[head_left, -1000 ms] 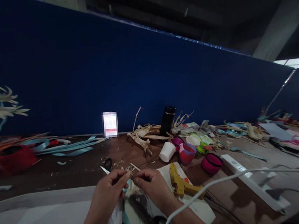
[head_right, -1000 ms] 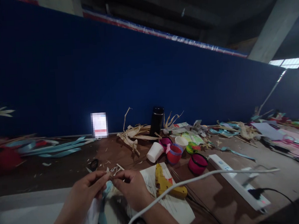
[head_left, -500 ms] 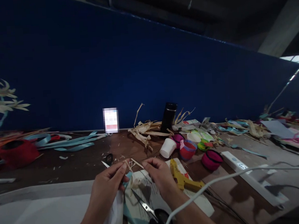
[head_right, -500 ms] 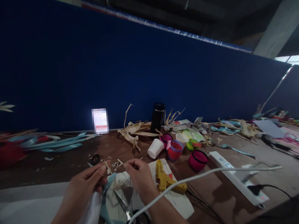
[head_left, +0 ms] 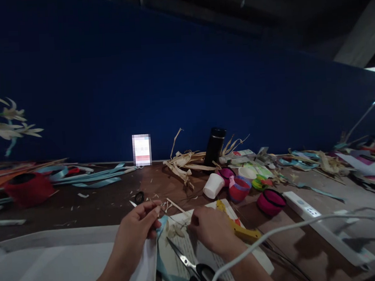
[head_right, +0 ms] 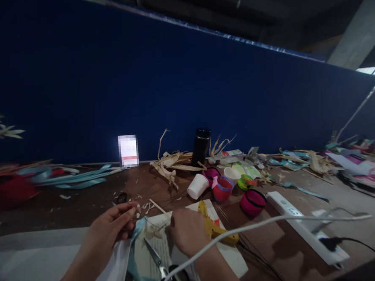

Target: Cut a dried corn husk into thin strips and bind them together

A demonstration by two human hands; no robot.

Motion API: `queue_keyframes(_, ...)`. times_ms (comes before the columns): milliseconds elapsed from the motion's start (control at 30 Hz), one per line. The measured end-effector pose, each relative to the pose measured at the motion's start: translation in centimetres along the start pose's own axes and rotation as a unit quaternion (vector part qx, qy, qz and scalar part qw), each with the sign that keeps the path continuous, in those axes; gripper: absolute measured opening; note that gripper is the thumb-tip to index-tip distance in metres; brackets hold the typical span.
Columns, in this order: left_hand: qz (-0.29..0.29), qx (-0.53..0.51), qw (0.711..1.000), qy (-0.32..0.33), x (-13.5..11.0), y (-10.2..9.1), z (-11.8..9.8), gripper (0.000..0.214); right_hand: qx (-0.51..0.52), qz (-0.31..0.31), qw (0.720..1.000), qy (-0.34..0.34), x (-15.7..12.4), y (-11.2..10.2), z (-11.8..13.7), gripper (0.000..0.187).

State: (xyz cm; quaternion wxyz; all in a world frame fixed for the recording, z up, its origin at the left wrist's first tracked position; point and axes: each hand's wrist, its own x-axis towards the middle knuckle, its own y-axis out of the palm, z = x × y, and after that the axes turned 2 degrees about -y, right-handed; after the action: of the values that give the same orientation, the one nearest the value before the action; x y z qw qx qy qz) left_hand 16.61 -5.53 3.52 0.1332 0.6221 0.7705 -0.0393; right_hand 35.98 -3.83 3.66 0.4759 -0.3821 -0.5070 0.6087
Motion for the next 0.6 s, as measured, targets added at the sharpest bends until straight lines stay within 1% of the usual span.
queue_keyframes(133,0.011,-0.060,0.998,-0.019,0.0,0.0,-0.2,0.045,-0.034,0.022,0.999,-0.008,-0.5,-0.9,1.2,0.018)
queue_keyframes(233,0.017,-0.076,0.997,-0.017,0.1,-0.1,0.0,0.043,-0.052,0.029,0.998,-0.012,-0.7,-1.5,1.9,0.021)
queue_keyframes(433,0.001,-0.039,0.999,0.012,0.1,-0.1,0.3,0.046,-0.057,0.051,0.997,-0.009,-0.8,-2.1,2.3,0.022)
queue_keyframes(600,0.001,-0.008,1.000,0.030,0.3,-0.3,0.5,0.045,-0.077,0.063,0.994,-0.035,-0.7,-2.1,2.2,0.024)
